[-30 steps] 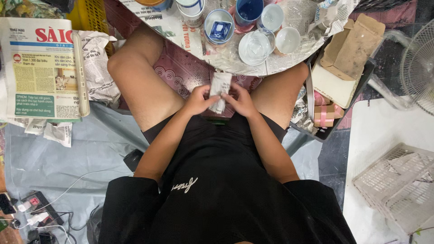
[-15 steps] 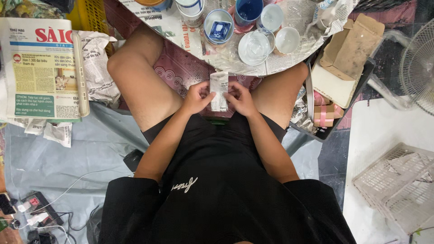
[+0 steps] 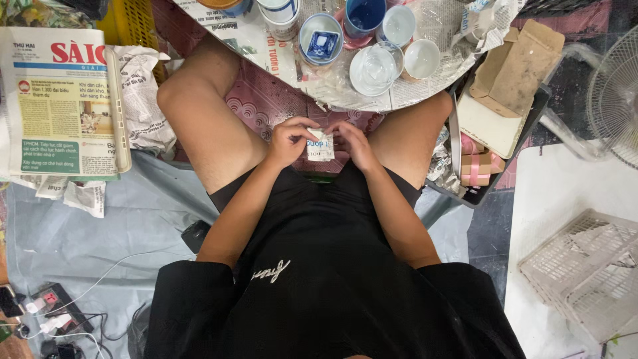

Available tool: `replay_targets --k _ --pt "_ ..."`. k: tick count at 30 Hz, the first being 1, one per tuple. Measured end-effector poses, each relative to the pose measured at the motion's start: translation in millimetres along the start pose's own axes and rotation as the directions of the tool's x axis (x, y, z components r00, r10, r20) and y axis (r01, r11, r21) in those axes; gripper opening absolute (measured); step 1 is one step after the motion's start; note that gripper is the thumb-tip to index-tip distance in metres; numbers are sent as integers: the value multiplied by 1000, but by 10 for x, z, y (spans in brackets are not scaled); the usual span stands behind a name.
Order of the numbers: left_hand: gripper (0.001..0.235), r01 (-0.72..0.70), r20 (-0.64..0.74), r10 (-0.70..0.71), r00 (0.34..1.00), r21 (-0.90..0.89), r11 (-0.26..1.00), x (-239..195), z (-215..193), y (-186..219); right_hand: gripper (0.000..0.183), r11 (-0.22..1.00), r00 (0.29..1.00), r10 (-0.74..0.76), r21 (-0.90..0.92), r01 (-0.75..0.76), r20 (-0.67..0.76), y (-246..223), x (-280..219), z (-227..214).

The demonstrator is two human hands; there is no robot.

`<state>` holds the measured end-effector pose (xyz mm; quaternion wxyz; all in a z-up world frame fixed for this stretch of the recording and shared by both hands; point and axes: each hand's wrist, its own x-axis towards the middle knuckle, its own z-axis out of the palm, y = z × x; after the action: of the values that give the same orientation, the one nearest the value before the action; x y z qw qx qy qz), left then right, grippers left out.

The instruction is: The person sits cross-legged and wraps small cups with newspaper sheets. They fold the paper around each cup, tuck the edges, and place the wrapped items on the table. The process is repeated for several cups.

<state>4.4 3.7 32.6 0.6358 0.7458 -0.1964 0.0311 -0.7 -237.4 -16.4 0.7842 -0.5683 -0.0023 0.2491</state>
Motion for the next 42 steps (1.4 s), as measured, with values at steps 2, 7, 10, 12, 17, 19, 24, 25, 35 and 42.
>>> replay_targets --k 2,7,10,12,17,19,24,25,35,42 --pt "29 78 1 -78 997 17 997 -8 4 17 34 999 1000 26 38 -26 2 -121 -27 82" --pt "28 45 -25 -44 999 49 998 22 2 90 52 972 992 43 -236 -15 116 -178 -22 210" --pt "26 52 -29 -53 998 -16 999 38 -10 137 39 966 999 20 -259 -8 41 -75 1 180" --pt "31 281 10 -286 958 -231 932 15 8 128 36 971 999 -40 -234 42 13 -40 18 141" --pt "27 343 72 -338 938 -62 937 -42 85 -135 30 974 994 -100 -207 90 -37 -23 34 115" --pt "24 377 64 -372 926 -95 921 -77 101 -214 26 964 994 -96 -254 79 -55 -25 42 114" --pt "24 356 79 -347 935 -161 921 -105 84 -264 24 967 996 -64 -251 46 -64 12 43 87" --pt "26 346 89 -335 938 -152 926 -103 77 -259 23 966 996 -61 -256 42 -65 16 47 82" --pt "31 268 99 -250 963 -298 916 -93 63 -359 27 981 997 -71 -178 70 -3 -86 23 125" --pt "33 188 33 -185 982 -174 967 -73 48 -257 34 997 991 -61 -49 67 122 -285 -101 155"
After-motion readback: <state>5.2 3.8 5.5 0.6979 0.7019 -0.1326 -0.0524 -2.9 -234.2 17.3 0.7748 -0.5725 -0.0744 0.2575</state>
